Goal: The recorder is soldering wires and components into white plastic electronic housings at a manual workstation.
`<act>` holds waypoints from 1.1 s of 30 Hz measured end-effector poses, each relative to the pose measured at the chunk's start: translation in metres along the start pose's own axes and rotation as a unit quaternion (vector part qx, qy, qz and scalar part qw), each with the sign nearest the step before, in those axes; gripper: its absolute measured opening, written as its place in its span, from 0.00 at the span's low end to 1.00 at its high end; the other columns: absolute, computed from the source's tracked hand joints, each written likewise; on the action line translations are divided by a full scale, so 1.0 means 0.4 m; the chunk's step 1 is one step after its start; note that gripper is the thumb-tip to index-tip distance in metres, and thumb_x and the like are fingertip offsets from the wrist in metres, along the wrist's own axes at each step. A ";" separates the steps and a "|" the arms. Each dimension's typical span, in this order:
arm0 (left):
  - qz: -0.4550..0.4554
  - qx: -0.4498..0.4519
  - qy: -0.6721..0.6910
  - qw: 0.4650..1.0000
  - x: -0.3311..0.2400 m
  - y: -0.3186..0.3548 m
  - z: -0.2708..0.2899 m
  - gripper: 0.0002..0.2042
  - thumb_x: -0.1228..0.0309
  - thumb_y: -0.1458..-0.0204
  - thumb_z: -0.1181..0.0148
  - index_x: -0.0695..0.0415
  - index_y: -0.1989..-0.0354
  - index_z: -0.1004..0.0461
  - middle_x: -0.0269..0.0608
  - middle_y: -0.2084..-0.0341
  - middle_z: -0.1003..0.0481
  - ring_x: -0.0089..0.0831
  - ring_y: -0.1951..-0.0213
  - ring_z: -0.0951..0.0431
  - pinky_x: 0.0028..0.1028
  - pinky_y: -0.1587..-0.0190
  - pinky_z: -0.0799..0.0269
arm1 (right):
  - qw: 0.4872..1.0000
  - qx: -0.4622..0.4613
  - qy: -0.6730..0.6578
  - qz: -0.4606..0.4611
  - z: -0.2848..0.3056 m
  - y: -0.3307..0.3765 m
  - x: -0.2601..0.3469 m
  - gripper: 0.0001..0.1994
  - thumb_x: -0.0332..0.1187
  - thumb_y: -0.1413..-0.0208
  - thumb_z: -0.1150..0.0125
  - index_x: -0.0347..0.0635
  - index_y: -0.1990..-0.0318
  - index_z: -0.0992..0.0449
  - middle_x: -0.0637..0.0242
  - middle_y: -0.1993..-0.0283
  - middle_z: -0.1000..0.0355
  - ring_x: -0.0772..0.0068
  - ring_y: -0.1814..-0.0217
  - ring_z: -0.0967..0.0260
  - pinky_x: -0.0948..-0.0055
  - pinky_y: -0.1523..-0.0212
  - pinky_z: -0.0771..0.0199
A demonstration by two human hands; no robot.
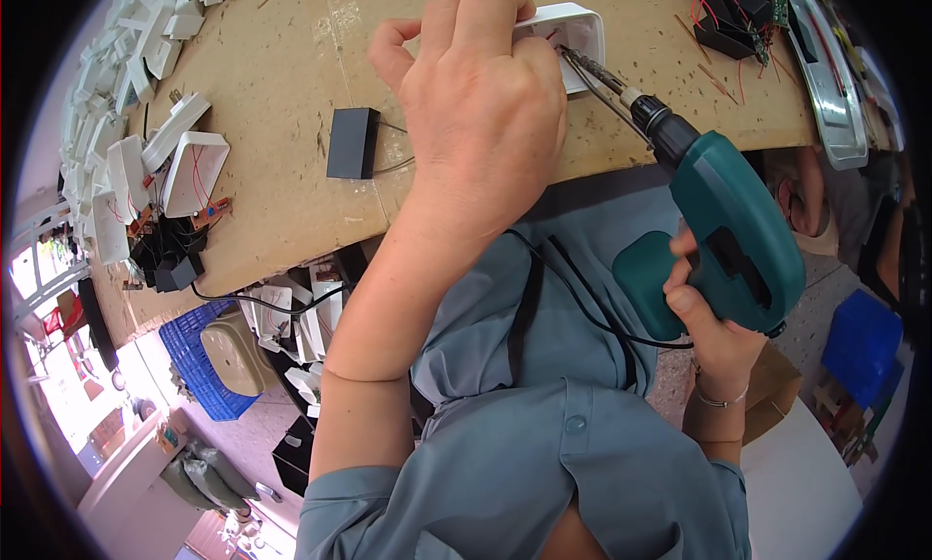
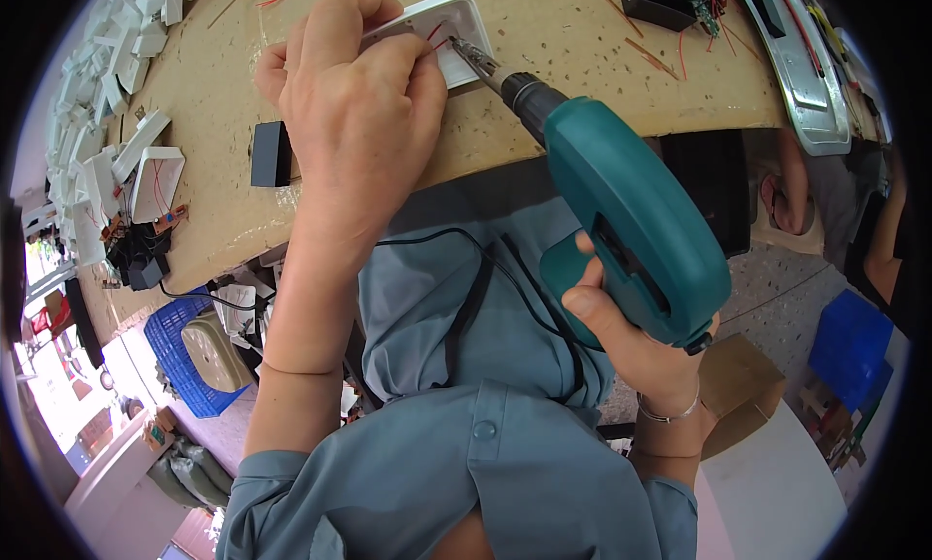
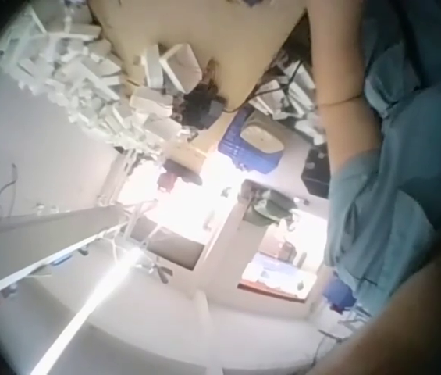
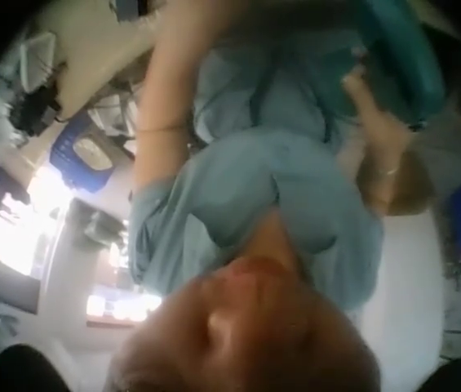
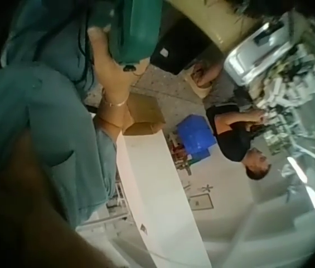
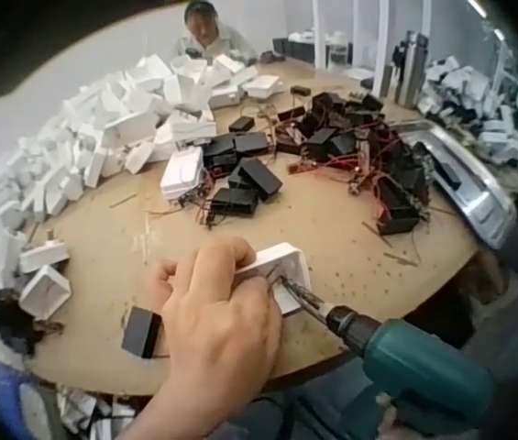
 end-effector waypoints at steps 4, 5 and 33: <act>-0.001 0.001 -0.004 1.000 -0.001 -0.003 0.001 0.03 0.79 0.66 0.45 0.61 0.84 0.33 0.39 0.70 0.33 0.36 0.69 0.32 0.34 0.64 0.44 | 1.000 0.000 -0.001 -0.002 -0.002 0.001 0.001 0.17 0.21 0.61 0.35 0.33 0.60 0.29 0.64 0.65 0.28 0.79 0.69 0.32 0.80 0.66 0.30; -0.001 0.000 -0.003 1.000 -0.002 -0.003 0.002 0.03 0.79 0.66 0.45 0.61 0.84 0.33 0.39 0.70 0.33 0.36 0.69 0.32 0.34 0.64 0.44 | 1.000 -0.007 0.004 -0.006 0.004 0.006 -0.004 0.17 0.21 0.62 0.35 0.33 0.60 0.29 0.63 0.65 0.28 0.79 0.69 0.32 0.80 0.66 0.30; 0.017 0.034 -0.018 0.999 -0.002 -0.008 0.000 0.02 0.78 0.65 0.46 0.61 0.83 0.32 0.39 0.71 0.34 0.35 0.69 0.32 0.35 0.62 0.45 | 0.995 -0.015 0.061 -0.072 0.004 0.012 -0.004 0.37 0.28 0.65 0.36 0.34 0.43 0.46 0.51 0.56 0.32 0.82 0.74 0.32 0.76 0.58 0.31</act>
Point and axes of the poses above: each hand's wrist, its own y-axis away from the middle knuckle, its own z-axis out of the back of the hand, x = y × z, the point moved 8 cm from there along -y, towards the middle knuckle
